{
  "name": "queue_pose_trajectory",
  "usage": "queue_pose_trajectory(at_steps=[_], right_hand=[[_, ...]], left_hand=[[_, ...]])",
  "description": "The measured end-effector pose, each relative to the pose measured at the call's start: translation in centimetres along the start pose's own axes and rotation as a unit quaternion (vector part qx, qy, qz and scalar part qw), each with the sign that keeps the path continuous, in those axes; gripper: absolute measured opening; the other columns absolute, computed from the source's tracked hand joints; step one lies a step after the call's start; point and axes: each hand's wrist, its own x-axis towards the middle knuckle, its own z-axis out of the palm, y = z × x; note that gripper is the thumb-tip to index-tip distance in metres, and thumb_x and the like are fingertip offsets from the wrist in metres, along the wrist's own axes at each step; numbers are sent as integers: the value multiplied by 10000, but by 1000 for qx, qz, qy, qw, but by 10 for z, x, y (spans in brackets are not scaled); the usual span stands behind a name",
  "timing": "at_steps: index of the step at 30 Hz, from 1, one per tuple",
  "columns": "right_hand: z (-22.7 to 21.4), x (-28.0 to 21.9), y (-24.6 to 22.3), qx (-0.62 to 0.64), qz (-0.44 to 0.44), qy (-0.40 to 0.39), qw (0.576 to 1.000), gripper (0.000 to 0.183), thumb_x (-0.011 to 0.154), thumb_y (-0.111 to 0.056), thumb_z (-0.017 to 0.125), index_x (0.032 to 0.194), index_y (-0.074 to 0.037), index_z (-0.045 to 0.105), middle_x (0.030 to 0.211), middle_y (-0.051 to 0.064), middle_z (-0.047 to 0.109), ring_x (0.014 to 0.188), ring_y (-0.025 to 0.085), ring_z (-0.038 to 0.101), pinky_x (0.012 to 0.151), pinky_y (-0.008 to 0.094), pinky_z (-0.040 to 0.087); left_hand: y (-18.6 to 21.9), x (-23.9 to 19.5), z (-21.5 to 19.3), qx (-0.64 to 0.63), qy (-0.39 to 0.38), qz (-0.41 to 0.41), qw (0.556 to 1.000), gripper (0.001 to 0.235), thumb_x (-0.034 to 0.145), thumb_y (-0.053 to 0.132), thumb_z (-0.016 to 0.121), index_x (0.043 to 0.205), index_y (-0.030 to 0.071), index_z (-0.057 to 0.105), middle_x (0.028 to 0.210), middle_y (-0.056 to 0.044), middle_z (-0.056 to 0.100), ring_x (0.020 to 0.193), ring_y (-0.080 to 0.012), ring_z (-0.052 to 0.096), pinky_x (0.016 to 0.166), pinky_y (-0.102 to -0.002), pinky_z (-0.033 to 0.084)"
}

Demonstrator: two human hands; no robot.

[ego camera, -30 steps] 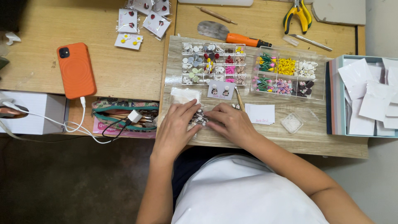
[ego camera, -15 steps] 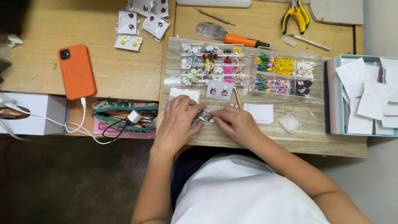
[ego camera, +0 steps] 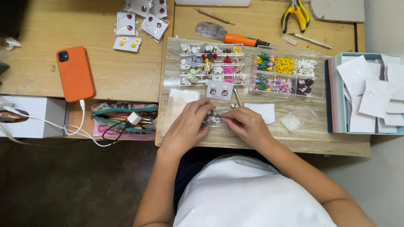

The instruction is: The person assembles small decorative earrings by placing them onto white display cards. They handle the earrings and cards by hand, arranging them in pairs and occasionally adjusting their positions. The person also handles small plastic bags and a container of white beads during the process.

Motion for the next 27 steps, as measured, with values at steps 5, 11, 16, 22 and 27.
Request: queue_pose_trajectory(at_steps=[5, 11, 16, 22, 27], right_hand=[[-1, -9, 7, -25, 2, 37, 999, 149, 935, -141, 739, 1071, -95, 778, 987, 64, 778, 900, 263, 749, 773, 361, 600], [-10, -4, 2, -29, 14, 111, 993, 299, 939, -66, 694, 1237, -74, 720, 907, 70, 697, 570, 176, 588, 511, 301, 493], [-11, -7, 5, -48, 11, 103, 993, 289, 930, -53, 684, 1214, -80, 732, 875, 73, 686, 529, 190, 574, 492, 309, 472], [-15, -6, 4, -49, 11, 109, 993, 268, 921, -43, 695, 1179, -86, 753, 869, 65, 687, 538, 186, 568, 514, 312, 483], [-16, -7, 6, -50, 9, 111, 993, 271, 915, -44, 707, 1177, -92, 753, 867, 67, 679, 544, 193, 570, 520, 319, 486]], left_hand=[[-9, -1, 14, 40, 28, 28, 998, 600, 777, 16, 708, 1344, 18, 513, 1177, -204, 584, 1251, -413, 552, 1042, -483, 491], [3, 9, 17, 102, 69, 64, 990, 508, 734, -16, 652, 1221, 49, 523, 1100, -162, 592, 1165, -381, 572, 824, -437, 564], [8, 14, 17, 158, 88, 87, 980, 452, 739, -39, 602, 1175, 52, 526, 1081, -150, 599, 1117, -364, 594, 753, -392, 563], [24, 19, 1, 175, 110, 100, 973, 371, 821, -109, 450, 1153, 23, 553, 1071, -167, 611, 1082, -355, 619, 740, -384, 559], [14, 27, 18, 205, 124, 125, 963, 303, 873, -72, 456, 1140, 42, 544, 1056, -142, 604, 1060, -332, 614, 737, -384, 559]])
